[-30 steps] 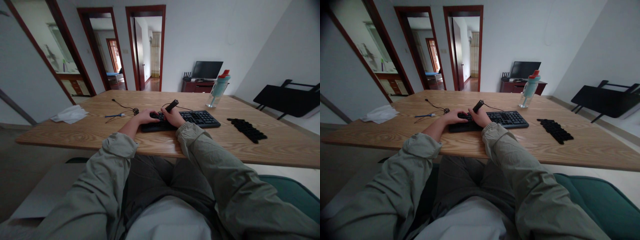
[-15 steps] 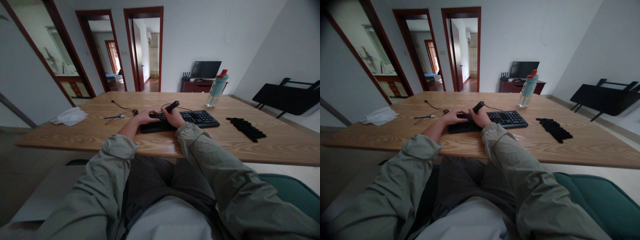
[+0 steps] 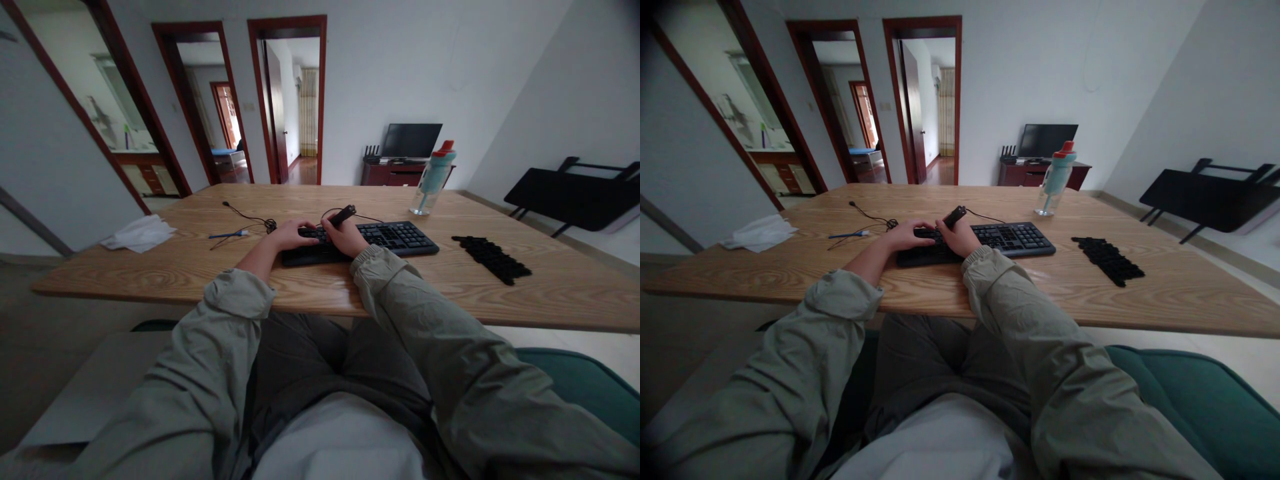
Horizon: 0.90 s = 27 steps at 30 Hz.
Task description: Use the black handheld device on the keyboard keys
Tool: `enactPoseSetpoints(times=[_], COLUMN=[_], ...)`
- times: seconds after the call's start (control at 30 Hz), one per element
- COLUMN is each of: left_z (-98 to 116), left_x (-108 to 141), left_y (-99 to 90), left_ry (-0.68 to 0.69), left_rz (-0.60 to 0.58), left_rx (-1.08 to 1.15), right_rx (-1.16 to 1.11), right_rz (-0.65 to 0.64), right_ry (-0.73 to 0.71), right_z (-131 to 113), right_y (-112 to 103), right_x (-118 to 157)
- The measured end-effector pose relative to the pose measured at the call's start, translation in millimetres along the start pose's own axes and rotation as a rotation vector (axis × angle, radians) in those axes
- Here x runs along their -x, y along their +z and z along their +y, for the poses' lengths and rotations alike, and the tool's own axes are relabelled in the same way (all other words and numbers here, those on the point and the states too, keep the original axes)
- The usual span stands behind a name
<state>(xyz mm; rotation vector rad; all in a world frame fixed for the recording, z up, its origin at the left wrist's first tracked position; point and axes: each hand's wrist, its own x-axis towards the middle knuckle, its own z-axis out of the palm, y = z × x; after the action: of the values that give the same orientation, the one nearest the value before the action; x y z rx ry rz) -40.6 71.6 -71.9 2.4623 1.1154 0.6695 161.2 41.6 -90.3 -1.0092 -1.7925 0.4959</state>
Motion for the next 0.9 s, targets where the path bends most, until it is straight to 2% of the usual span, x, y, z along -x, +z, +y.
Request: enactPoseSetpoints(times=[0.27,0.47,0.67,0.9], left_z=[-0.6,-3.9,-9.0,-4.1], left_x=[0.3,-0.9,-3.1,-2.2], left_y=[0.3,1.0,3.7,-0.5], left_ry=[-0.013,0.011,0.053,0.066], left_rz=[-0.020,-0.027,-0.015,-0.027], left_rx=[-0.034,-0.061,-0.114,-0.088], right_rx=[0.031,0.149,0.467,0.810], right_rz=[-0.040,-0.075,-0.128,-0.218], right_ry=[0.027,0.002,-0.039,0.053], right_z=[-8.6,-17.1,-30.7,-50.4], right_y=[-3.1,-4.1,-3.6,2.5], right_x=[12.1,19.5,33.1,49.1])
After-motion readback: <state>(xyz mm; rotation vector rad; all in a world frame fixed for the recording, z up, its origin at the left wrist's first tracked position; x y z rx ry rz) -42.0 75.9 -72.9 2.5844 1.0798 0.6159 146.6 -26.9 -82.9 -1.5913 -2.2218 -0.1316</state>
